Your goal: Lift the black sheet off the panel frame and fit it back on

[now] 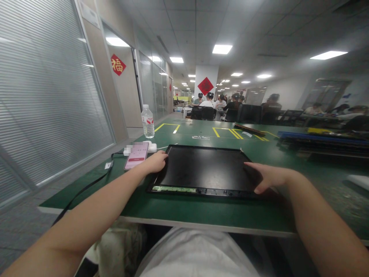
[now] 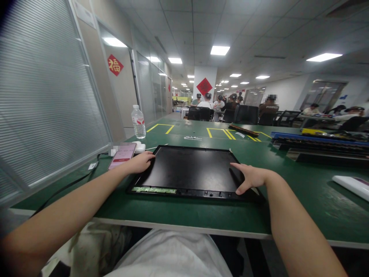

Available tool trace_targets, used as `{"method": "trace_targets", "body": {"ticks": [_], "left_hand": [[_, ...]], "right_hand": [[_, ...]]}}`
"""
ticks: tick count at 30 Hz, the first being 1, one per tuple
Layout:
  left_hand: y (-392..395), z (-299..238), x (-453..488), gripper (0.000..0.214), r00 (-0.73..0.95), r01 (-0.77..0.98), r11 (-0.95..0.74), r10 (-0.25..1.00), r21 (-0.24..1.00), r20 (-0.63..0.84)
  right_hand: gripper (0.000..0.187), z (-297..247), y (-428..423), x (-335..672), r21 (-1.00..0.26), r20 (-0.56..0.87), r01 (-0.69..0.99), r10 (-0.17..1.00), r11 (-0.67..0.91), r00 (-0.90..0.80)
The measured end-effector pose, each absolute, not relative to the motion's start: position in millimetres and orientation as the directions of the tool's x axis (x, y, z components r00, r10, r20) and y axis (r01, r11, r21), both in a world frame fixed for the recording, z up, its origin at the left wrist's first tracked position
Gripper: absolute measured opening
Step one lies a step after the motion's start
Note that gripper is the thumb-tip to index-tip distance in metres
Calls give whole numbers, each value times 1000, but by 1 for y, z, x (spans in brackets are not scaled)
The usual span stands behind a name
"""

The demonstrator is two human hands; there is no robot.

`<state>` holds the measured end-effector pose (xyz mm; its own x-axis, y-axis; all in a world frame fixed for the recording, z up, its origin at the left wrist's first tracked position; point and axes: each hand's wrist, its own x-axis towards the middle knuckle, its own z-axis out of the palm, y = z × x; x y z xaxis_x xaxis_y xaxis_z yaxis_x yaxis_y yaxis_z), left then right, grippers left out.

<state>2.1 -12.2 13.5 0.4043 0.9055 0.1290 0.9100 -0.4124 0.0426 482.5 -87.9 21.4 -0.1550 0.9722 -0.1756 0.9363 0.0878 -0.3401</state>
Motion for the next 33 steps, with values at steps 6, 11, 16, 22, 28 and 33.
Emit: {"method": "trace_targets", "body": {"ticks": [6, 11, 16, 22, 28, 33], "left_hand": [[-9, 10, 3, 47, 381, 919, -390, 916, 61, 125], [-5, 7, 2, 48, 387, 914, -398, 914, 77, 121], [-6, 8, 2, 50, 372, 923, -380, 922, 61, 107], [-10, 14, 0, 49, 386, 915, -395, 916, 82, 108], [-11, 16, 0, 47, 392, 913, -402, 912, 68, 120], [-9, 15, 0, 47, 399, 909, -410, 908, 73, 128]], "right_hand": [[138, 26, -89, 478, -252, -292, 964, 944, 82, -157], [134, 24, -86, 477, -207, -327, 974, 931, 96, -161], [141, 31, -91, 461, -165, -402, 986, 911, 29, -94], [137, 39, -99, 453, -193, -403, 981, 913, -12, -68], [137, 39, -100, 455, -250, -344, 968, 935, -3, -86], [139, 35, -96, 459, -267, -313, 963, 943, 27, -114]]}}
